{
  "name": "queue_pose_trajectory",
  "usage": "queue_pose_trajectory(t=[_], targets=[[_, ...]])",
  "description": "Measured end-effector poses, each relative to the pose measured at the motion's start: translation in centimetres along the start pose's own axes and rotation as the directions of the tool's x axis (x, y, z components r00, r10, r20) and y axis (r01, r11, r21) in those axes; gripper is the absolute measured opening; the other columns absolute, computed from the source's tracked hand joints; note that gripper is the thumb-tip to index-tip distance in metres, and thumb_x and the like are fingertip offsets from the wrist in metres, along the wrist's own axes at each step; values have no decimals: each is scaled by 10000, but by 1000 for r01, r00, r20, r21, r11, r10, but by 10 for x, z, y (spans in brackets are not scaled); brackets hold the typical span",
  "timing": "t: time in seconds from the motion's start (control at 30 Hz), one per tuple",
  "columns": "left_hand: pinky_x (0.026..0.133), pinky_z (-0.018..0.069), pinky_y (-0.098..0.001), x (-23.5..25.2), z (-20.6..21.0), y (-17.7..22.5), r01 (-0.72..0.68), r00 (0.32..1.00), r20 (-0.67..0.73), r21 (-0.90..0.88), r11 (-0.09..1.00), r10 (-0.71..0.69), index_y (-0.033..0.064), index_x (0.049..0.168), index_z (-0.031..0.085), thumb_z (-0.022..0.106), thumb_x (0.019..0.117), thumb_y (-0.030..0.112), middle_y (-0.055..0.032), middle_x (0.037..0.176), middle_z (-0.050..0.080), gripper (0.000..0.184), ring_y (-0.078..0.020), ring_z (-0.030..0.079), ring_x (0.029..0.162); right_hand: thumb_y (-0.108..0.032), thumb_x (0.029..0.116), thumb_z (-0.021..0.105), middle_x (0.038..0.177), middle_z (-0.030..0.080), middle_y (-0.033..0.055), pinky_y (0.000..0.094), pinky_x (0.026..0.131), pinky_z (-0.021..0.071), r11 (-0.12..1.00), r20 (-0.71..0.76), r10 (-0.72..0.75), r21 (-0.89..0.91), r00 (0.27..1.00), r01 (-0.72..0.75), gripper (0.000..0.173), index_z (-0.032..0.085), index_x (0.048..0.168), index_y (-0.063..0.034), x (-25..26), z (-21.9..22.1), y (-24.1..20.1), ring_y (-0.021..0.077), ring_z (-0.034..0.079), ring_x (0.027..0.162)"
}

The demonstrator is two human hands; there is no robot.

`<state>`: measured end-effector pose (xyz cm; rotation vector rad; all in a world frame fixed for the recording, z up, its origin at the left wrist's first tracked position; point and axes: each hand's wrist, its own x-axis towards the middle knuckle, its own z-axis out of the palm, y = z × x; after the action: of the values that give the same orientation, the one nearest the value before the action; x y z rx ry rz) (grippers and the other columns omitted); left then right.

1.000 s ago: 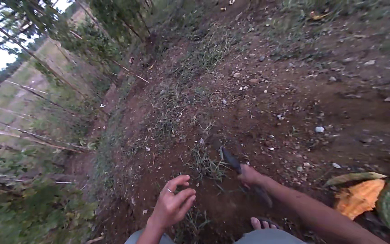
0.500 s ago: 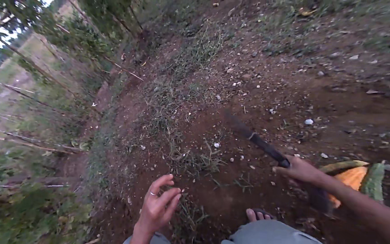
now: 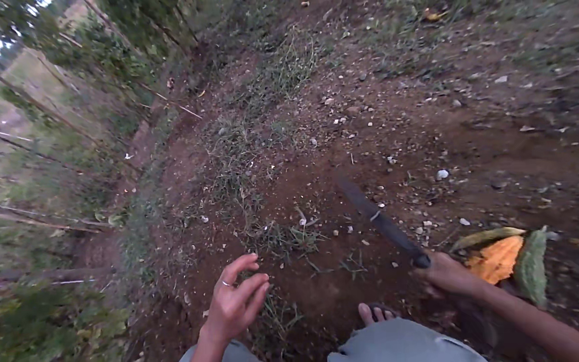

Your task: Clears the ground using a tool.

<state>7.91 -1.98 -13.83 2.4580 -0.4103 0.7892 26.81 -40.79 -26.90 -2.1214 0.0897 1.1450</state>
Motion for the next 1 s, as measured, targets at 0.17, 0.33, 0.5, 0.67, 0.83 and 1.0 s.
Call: queue_pose_trajectory(t=[0.17,0.33,0.5,0.67,0.83,1.0], targets=[[1044,501,-222,2,-5,-1,14,1000,-27,10,1000,-14,137,1049,652,633,1011,236,-34,1298,553,108,-53,579,1207,-10,974,625,637,556,32,292,482,552,910,-173,16,410,985,57,199,511,1133,26,12,58,4,123,569,464],[1042,504,-216,-1,-2,-5,9,1000,-14,-9,1000,-10,143,1058,654,634,1011,238,-25,1311,552,108,-46,577,1213,-172,934,746,995,694,234,551,813,562,945,224,32,-323,974,44,402,616,1266,13,-8,57,48,362,699,860],[1043,500,-211,2,-5,-1,11,999,-31,-8,1000,-11,147,1064,651,631,1013,240,-19,1306,546,107,-40,573,1213,-33,957,671,666,591,90,341,500,536,998,21,-36,58,999,35,221,578,1149,26,-12,22,21,180,573,483],[1035,510,-218,4,-7,1,17,999,-52,-13,1000,-18,146,1062,654,634,1010,222,-18,1313,546,95,-43,580,1204,-34,993,582,630,531,7,282,466,545,843,-213,66,535,975,60,144,496,1107,-13,10,55,-16,107,548,451],[1033,513,-220,2,-5,-2,19,999,-35,-28,999,-20,146,1060,654,641,1006,218,-25,1319,551,91,-41,586,1200,-95,926,717,713,622,99,381,578,544,975,163,79,-219,983,-42,230,617,1102,13,10,59,28,200,606,558],[1024,518,-216,2,-6,-1,19,998,-52,-19,1000,-20,146,1052,657,636,1008,225,-16,1313,550,92,-38,588,1192,-40,965,664,659,582,79,319,481,524,1000,70,7,-15,998,-6,221,563,1147,35,6,8,7,167,569,478]])
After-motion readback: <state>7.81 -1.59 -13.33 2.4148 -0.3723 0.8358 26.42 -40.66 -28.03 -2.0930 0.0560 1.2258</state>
